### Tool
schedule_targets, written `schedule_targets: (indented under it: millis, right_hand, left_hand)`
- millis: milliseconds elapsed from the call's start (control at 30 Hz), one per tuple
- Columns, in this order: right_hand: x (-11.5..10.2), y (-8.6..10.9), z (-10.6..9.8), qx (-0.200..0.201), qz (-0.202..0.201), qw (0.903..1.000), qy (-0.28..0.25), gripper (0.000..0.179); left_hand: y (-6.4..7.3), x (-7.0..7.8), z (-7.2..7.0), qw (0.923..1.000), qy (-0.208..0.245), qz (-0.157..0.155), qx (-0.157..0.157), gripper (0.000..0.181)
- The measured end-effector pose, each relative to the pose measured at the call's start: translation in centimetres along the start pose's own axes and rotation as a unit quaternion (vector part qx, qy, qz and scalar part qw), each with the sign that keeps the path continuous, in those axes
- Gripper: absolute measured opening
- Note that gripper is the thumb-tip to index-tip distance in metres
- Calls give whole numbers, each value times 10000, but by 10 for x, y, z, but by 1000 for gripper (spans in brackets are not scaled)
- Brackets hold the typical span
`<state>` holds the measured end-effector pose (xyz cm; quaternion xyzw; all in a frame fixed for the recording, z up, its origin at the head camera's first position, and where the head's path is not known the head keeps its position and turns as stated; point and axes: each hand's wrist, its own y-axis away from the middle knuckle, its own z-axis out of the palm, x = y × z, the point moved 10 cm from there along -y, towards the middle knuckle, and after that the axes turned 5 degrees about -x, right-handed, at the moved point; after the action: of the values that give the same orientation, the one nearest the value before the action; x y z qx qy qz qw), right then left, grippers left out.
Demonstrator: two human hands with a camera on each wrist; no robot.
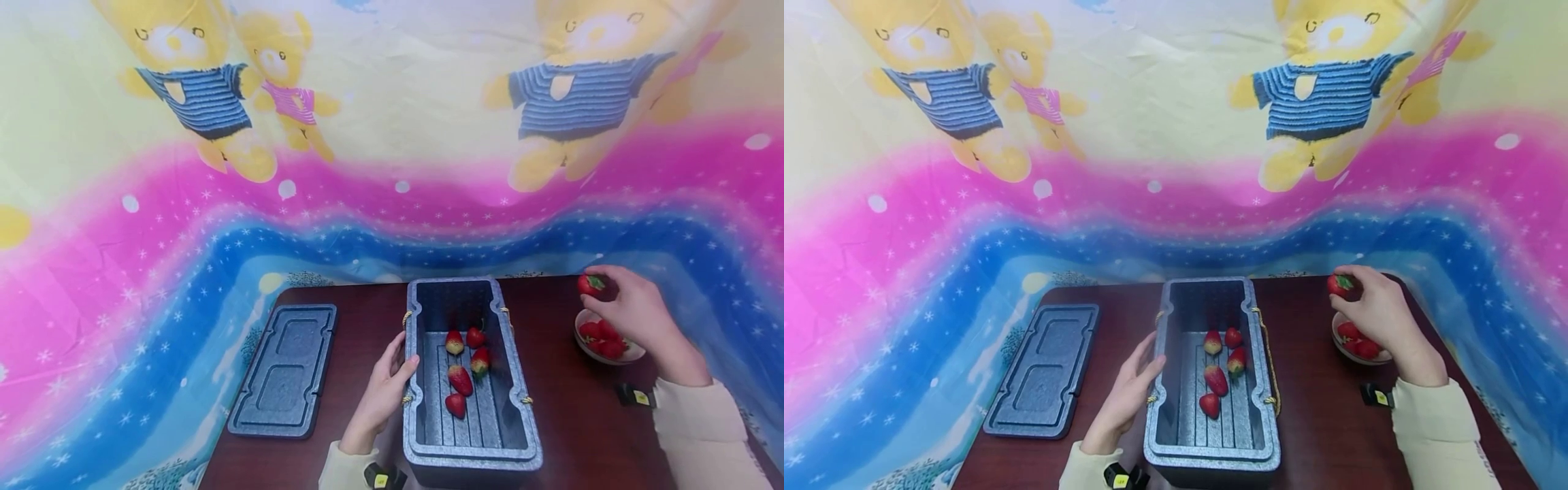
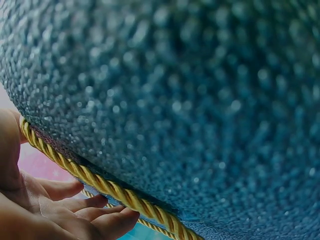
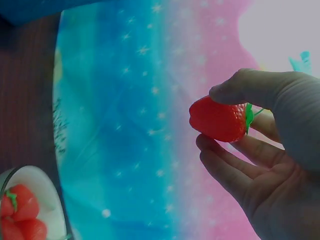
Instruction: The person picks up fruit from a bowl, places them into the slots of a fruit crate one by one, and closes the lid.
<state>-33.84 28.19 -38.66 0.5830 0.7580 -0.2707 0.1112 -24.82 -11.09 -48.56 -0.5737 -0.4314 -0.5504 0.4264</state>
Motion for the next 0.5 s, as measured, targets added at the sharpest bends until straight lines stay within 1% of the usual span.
schedule_targets:
  millis: [100, 233, 500]
  right_hand:
    - [-11, -1, -5, -49, 0, 10000, -80, 56]
    - [-25, -4, -12, -22, -65, 9999, -131, 56]
    - [-53, -9, -18, 26, -296, 9993, -205, 56]
  left_hand:
    - [0, 0, 0, 10000, 3, 15, 5, 66]
    - [0, -1, 0, 10000, 4, 35, 8, 66]
    - [0, -3, -1, 10000, -46, 17, 7, 66]
